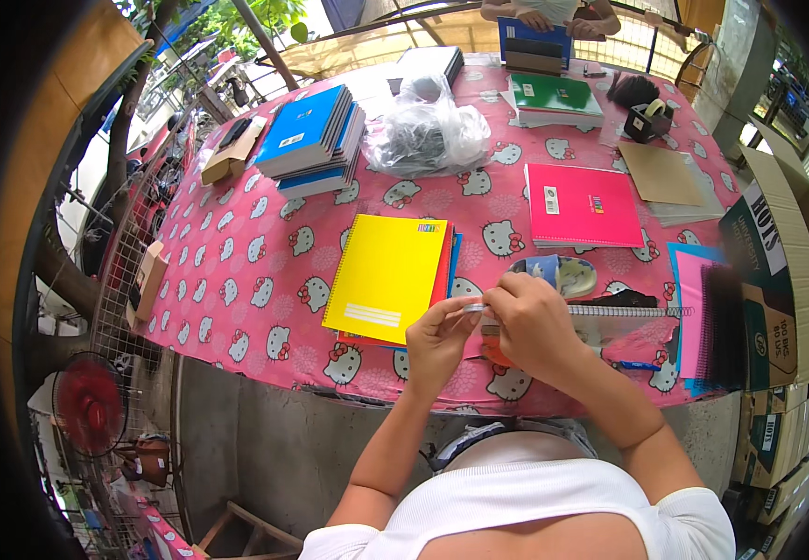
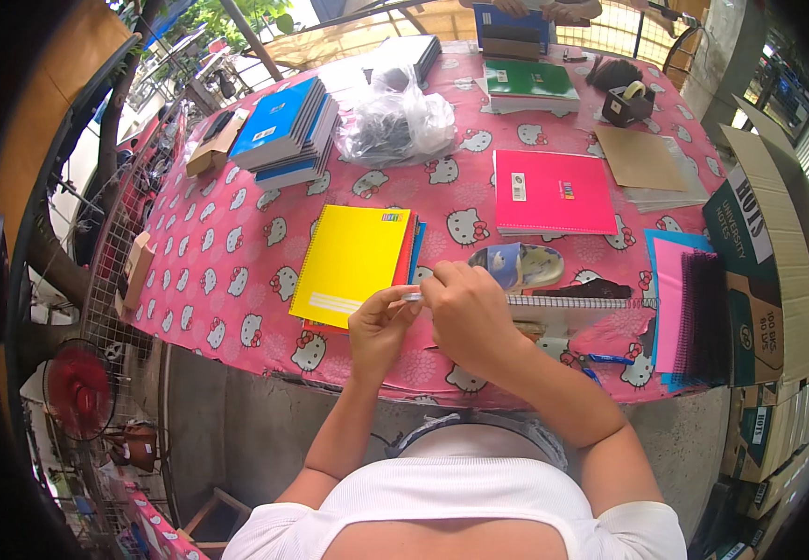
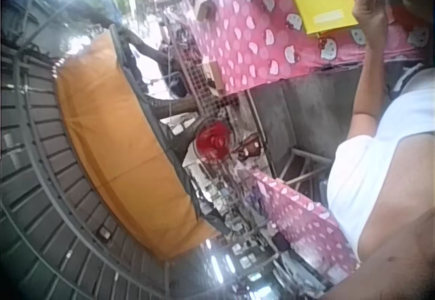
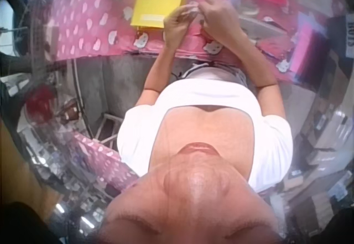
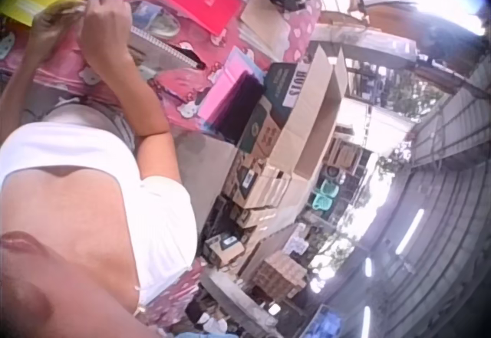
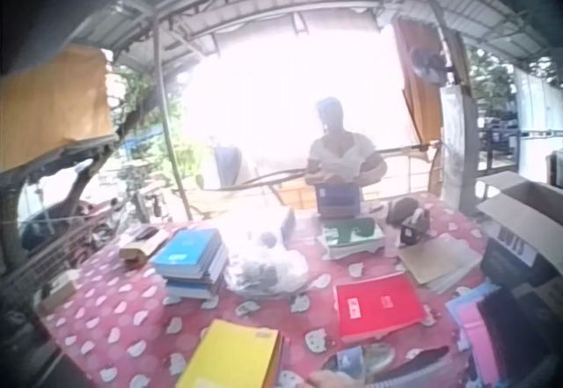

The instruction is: The person trims the excess spiral binding from several notebooks using a pair of snips, placing each finished notebook into a stack.

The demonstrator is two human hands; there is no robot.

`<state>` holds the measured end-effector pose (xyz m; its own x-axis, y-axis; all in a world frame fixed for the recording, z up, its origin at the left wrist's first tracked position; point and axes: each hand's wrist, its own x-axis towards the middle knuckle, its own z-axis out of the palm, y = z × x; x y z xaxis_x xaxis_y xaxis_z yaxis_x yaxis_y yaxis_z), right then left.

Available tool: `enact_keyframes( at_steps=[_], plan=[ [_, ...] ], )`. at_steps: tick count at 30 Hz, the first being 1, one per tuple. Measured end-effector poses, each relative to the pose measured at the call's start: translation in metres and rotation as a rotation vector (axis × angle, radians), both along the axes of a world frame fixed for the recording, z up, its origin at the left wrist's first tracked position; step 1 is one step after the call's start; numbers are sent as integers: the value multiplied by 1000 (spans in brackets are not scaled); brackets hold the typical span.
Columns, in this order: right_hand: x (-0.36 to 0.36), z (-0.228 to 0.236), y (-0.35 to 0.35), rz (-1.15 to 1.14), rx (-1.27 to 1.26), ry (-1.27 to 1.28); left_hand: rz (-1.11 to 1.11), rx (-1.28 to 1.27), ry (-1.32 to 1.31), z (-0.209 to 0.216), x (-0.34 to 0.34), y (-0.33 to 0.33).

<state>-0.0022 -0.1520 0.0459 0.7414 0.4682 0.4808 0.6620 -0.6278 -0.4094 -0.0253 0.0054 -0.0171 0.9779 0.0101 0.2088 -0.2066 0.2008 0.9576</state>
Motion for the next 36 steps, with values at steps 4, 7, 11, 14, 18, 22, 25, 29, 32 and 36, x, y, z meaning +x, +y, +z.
enact_keyframes(
  at_steps=[4,7,11,14,18,22,25,29,32,36],
  plan=[
    [0,5,-5,12,-60,-4,90,-114,-15,6,-1,-7],
    [-6,27,-14,15,-151,141,60,-13,-64,-1,0,1],
    [-2,42,-12,-1,-315,299,152,117,-102,2,1,1],
    [19,35,-7,76,-563,495,147,172,-70,4,1,-1],
    [7,49,-2,97,-518,451,141,124,-27,5,3,2],
    [2,23,-10,37,-441,269,133,182,-67,1,6,5],
    [-50,32,-36,-38,217,28,124,122,-20,0,6,9],
    [-115,-61,-145,-462,-212,664,-54,-144,54,13,17,-2],
    [-133,-139,-201,-643,-265,525,-116,-164,106,-3,28,0],
    [-148,-160,-211,-672,-420,510,-77,-86,-77,-9,43,-4]
  ],
)
